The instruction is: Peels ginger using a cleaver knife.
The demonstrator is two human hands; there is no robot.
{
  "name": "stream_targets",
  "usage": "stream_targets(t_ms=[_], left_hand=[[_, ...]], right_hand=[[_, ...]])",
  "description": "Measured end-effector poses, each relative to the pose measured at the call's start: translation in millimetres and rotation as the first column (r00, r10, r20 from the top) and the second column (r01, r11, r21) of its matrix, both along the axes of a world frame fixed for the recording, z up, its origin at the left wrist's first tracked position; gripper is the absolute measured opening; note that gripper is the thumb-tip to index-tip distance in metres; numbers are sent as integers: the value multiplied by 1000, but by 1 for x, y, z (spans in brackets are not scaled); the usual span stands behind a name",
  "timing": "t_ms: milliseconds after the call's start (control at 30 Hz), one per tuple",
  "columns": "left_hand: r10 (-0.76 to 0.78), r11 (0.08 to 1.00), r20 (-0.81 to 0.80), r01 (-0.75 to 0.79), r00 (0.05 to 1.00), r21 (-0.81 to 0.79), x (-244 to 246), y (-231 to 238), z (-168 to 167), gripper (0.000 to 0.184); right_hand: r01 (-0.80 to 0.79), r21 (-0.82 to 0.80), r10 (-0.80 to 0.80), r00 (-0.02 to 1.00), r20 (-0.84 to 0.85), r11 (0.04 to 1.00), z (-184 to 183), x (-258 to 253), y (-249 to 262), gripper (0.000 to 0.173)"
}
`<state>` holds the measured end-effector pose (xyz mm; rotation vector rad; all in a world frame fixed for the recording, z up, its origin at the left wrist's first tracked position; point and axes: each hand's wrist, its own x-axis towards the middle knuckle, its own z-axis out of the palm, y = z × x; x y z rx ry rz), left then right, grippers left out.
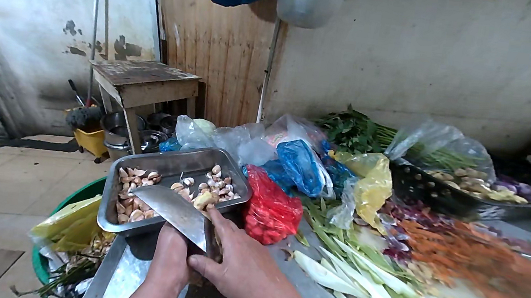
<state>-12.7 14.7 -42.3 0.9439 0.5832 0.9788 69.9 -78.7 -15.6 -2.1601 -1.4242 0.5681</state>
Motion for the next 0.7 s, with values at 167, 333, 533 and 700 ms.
stream_targets(t_ms=[167,333,533,700], left_hand=[[-10,1000,-29,10,1000,-2,0,1,0,27],[-21,999,-39,19,999,-50,3,4,1,40],[-35,999,-32,34,999,-42,2,4,1,41],[-51,996,-50,47,997,-78,3,5,2,49]], right_hand=[[26,-114,-24,1000,17,993,11,-5,3,82],[33,-25,-33,999,11,999,6,-3,2,72],[37,9,-37,999,-6,999,2,-2,2,71],[33,44,-33,999,-7,998,-1,0,1,69]])
